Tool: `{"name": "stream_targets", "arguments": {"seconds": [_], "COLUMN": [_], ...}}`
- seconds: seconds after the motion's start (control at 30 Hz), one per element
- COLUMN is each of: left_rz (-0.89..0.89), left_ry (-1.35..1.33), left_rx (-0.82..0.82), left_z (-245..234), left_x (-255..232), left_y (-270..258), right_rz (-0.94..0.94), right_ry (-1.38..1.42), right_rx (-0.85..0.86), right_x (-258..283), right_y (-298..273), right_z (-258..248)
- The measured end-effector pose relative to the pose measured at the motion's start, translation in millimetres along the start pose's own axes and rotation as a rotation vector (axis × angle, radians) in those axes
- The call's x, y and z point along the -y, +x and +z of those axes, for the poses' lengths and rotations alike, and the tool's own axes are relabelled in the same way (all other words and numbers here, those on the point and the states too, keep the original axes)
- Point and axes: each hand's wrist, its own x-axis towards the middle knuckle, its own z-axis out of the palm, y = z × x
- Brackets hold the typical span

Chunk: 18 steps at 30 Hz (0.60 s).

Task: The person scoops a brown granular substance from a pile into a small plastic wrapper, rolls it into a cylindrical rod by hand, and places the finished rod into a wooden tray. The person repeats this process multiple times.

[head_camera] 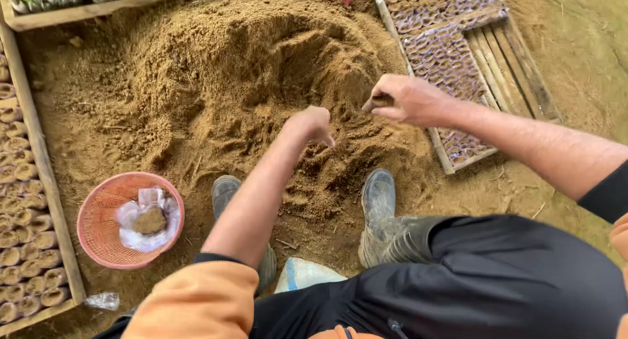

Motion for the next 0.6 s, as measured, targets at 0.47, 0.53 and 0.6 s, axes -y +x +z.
{"name": "stream_targets", "arguments": {"seconds": [0.47, 0.53, 0.6], "left_rz": [-0.146, -0.14, -0.11], "left_ry": [0.678, 0.718, 0.982], "left_rx": [0.16, 0.221, 0.435], "left_z": [-168, -166, -166], "left_x": [-66, -48, -34], "left_y": [-116, -105, -79], "right_rz": [0.011, 0.005, 0.104], "right_ry": [-0.028, -0.008, -0.013], "right_rx": [-0.023, 0.026, 0.108], "right_x": [-49, -56, -56], "right_y": [-16, -10, -4], "right_z": [-2, 10, 4]}}
